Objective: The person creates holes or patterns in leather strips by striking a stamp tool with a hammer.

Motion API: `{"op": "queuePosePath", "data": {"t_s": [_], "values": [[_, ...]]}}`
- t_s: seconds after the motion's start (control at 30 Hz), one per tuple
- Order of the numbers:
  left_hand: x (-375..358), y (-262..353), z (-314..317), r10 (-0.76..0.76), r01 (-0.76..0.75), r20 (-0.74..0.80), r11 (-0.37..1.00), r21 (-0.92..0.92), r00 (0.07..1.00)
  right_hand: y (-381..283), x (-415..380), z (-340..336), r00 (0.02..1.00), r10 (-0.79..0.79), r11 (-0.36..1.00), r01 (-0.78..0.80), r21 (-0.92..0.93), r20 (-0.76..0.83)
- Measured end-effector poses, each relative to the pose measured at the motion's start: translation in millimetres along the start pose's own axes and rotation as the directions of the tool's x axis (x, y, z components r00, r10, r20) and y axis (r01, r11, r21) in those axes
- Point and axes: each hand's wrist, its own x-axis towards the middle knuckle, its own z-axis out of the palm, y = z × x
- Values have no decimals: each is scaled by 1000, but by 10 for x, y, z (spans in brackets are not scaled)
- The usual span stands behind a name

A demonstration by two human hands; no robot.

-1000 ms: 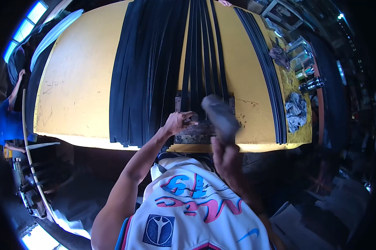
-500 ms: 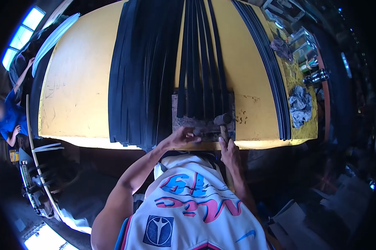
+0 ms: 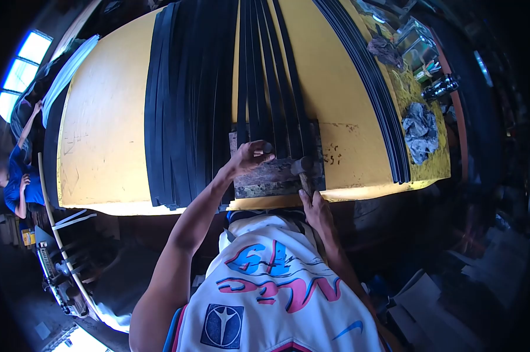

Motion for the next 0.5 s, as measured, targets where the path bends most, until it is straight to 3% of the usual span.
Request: {"op": "queuePosePath", "data": {"t_s": [0.5], "values": [[-4, -95, 32, 31, -33, -31, 998, -61, 999, -135, -56, -119, 1000, -28, 999, 29, -27, 13]]}}
